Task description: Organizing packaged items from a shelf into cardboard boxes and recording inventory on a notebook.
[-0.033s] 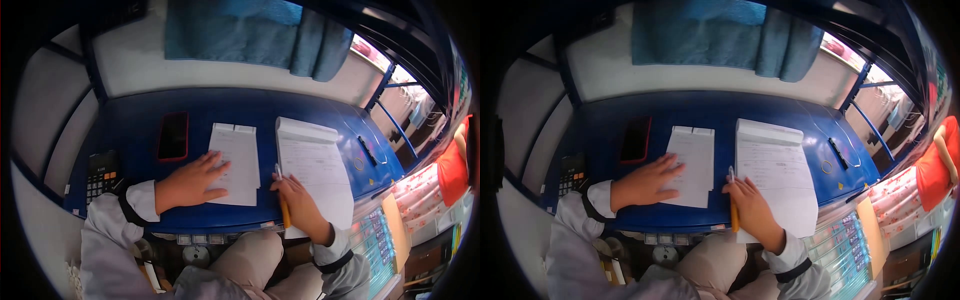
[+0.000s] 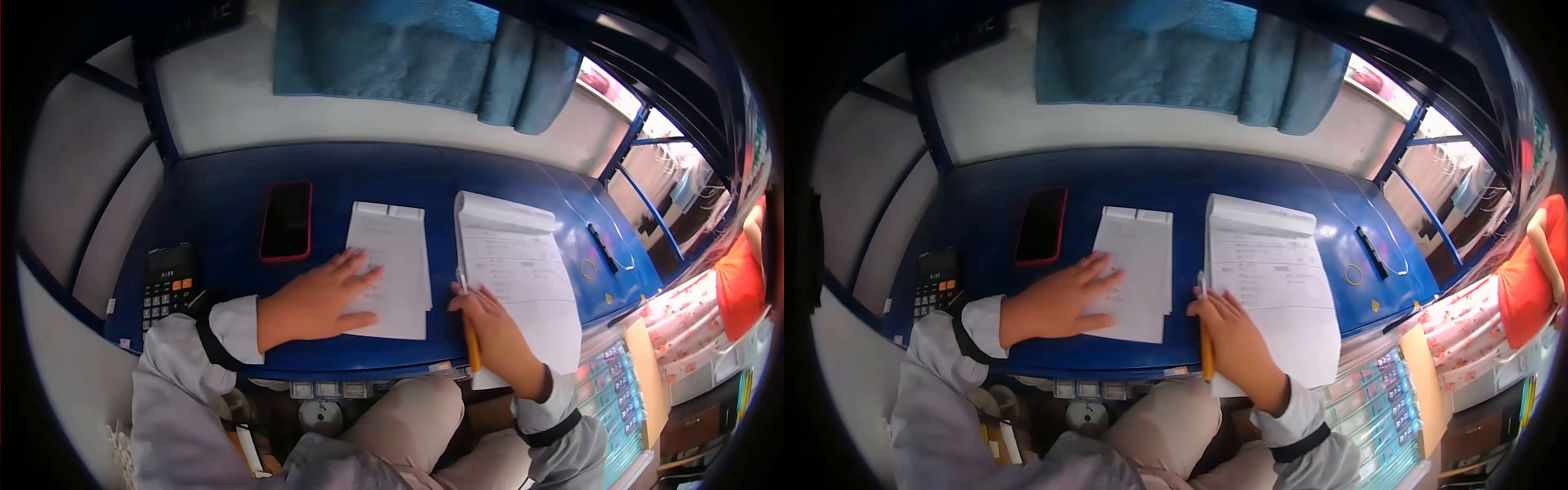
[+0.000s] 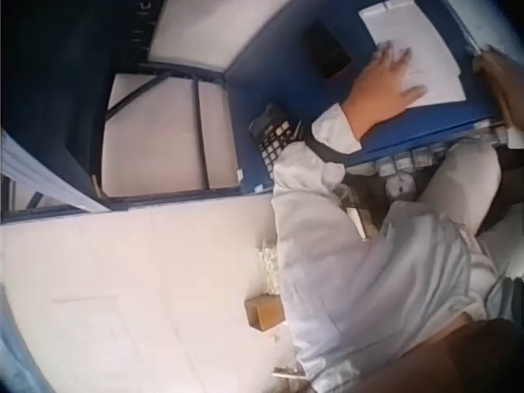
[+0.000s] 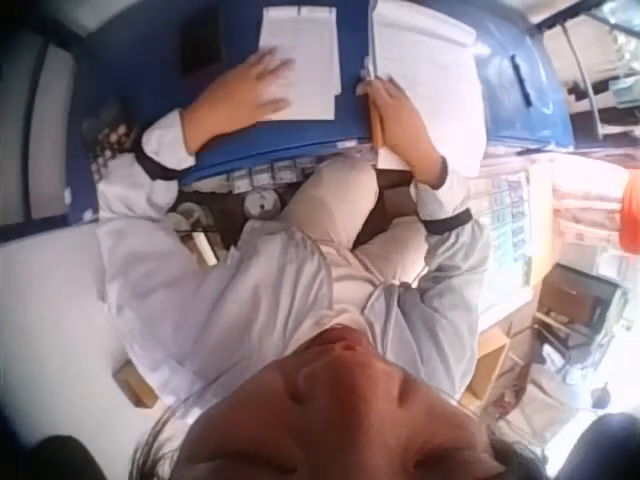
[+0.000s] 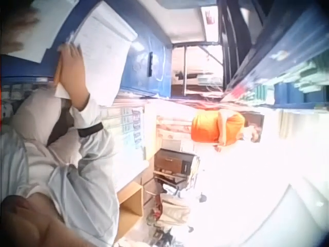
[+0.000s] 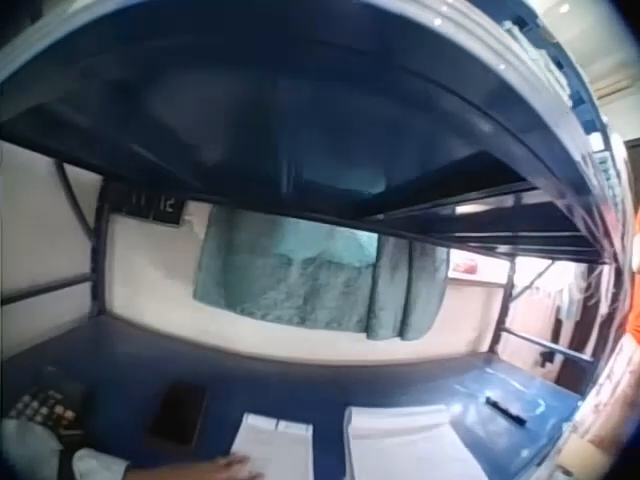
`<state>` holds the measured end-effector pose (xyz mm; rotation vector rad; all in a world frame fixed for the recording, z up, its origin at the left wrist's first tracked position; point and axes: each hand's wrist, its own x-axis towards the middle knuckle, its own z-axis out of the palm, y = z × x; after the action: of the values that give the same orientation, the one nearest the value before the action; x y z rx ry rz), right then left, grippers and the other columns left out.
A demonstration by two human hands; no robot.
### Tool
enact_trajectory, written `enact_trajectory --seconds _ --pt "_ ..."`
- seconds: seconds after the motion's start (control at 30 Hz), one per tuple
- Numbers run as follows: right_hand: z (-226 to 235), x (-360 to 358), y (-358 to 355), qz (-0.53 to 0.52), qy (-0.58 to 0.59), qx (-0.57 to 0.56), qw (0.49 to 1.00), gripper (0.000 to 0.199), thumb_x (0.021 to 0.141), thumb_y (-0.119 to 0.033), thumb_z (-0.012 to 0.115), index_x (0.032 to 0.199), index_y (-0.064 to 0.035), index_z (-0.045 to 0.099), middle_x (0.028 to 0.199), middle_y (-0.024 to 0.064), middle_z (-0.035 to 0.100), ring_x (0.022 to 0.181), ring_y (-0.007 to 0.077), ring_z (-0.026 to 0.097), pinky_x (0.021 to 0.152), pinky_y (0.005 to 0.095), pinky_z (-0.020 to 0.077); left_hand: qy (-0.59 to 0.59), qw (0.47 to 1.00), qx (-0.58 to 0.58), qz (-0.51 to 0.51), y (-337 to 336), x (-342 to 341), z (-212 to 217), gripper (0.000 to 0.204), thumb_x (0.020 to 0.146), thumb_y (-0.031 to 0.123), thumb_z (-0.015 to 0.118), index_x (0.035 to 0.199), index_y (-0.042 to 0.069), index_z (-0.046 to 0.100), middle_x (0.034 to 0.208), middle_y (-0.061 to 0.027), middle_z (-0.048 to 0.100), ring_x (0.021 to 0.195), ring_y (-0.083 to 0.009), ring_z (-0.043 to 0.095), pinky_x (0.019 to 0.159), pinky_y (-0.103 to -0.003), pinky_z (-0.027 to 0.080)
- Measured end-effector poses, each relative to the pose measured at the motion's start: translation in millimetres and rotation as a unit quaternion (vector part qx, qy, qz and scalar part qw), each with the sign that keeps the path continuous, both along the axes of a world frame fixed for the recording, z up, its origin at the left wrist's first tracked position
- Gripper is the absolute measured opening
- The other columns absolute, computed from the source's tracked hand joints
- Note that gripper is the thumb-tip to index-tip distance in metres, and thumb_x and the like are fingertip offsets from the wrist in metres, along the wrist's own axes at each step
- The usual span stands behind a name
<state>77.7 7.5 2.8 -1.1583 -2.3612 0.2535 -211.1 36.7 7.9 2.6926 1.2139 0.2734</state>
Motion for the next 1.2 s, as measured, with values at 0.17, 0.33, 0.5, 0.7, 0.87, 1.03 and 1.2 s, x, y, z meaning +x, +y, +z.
enact_trajectory --seconds 0.17,0.33,0.5,0.7,0.87,1.03,1.2 --pt "20 25 2 0.003 -0.001 -0.041 0.999 0.023 0.079 0.003 0.052 0.101 -0.0051 0.049 0.11 0.0171 0.059 0.107 0.0395 0.052 0.103 0.045 0.0336 0.032 0.996 0.067 -0.055 -33 15 0 0.079 0.083 0.062 0.047 0.137 0.006 0.036 0.137 -0.0329 0.03 0.127 -0.0477 0.032 0.103 -0.045 0.033" --pt "41 19 -6 -0.095 0.235 -0.165 0.953 0.021 0.091 -0.019 0.055 0.103 -0.0013 0.053 0.087 0.0115 0.063 0.082 0.0173 0.062 0.08 0.0278 0.0479 -0.017 0.983 0.146 -0.11 -61 32 4 0.081 0.078 0.07 0.046 0.127 0.005 0.05 0.125 -0.0302 0.047 0.11 -0.0456 0.052 0.079 -0.04 0.052" --pt "40 -41 -2 -0.091 0.523 -0.255 0.808 0.027 0.092 -0.028 0.054 0.093 -0.0015 0.058 0.077 0.0057 0.06 0.074 0.0135 0.057 0.071 0.0245 0.0442 -0.033 0.976 0.174 -0.125 -65 31 -1 0.08 0.076 0.07 0.048 0.122 0.004 0.053 0.122 -0.0245 0.051 0.103 -0.043 0.055 0.075 -0.037 0.053" --pt "0 -56 17 -0.098 0.375 -0.245 0.888 0.029 0.091 -0.03 0.056 0.08 -0.0031 0.057 0.058 -0.0018 0.048 0.054 0.0048 0.041 0.051 0.0198 0.0317 -0.017 0.979 0.147 -0.142 -64 33 3 0.082 0.073 0.071 0.05 0.117 0.002 0.054 0.116 -0.0198 0.052 0.101 -0.0399 0.056 0.074 -0.035 0.052" --pt "1 -59 16 -0.051 0.462 -0.336 0.819 0.029 0.091 -0.028 0.055 0.077 -0.0031 0.058 0.062 0.0001 0.053 0.054 0.0049 0.042 0.051 0.02 0.0319 -0.001 0.973 0.171 -0.157 -67 29 5 0.085 0.072 0.073 0.049 0.118 0.002 0.053 0.113 -0.0187 0.052 0.103 -0.0381 0.055 0.079 -0.033 0.051" --pt "-3 -52 12 -0.058 0.367 -0.247 0.895 0.032 0.089 -0.028 0.059 0.071 -0.0025 0.06 0.061 0.0011 0.056 0.053 0.0057 0.044 0.051 0.0206 0.0341 0.075 0.968 0.174 -0.162 -69 29 9 0.067 0.074 0.051 0.062 0.117 0.001 0.054 0.112 -0.0192 0.054 0.104 -0.0364 0.057 0.083 -0.032 0.051" --pt "-1 -60 7 -0.106 0.365 -0.247 0.891 0.036 0.087 -0.032 0.063 0.066 -0.0028 0.058 0.057 0.0005 0.053 0.051 0.0053 0.043 0.05 0.0207 0.0338 0.055 0.96 0.239 -0.136 -71 27 0 0.036 0.077 0.021 0.059 0.108 0.002 0.056 0.109 -0.0184 0.057 0.095 -0.0334 0.062 0.077 -0.028 0.054"
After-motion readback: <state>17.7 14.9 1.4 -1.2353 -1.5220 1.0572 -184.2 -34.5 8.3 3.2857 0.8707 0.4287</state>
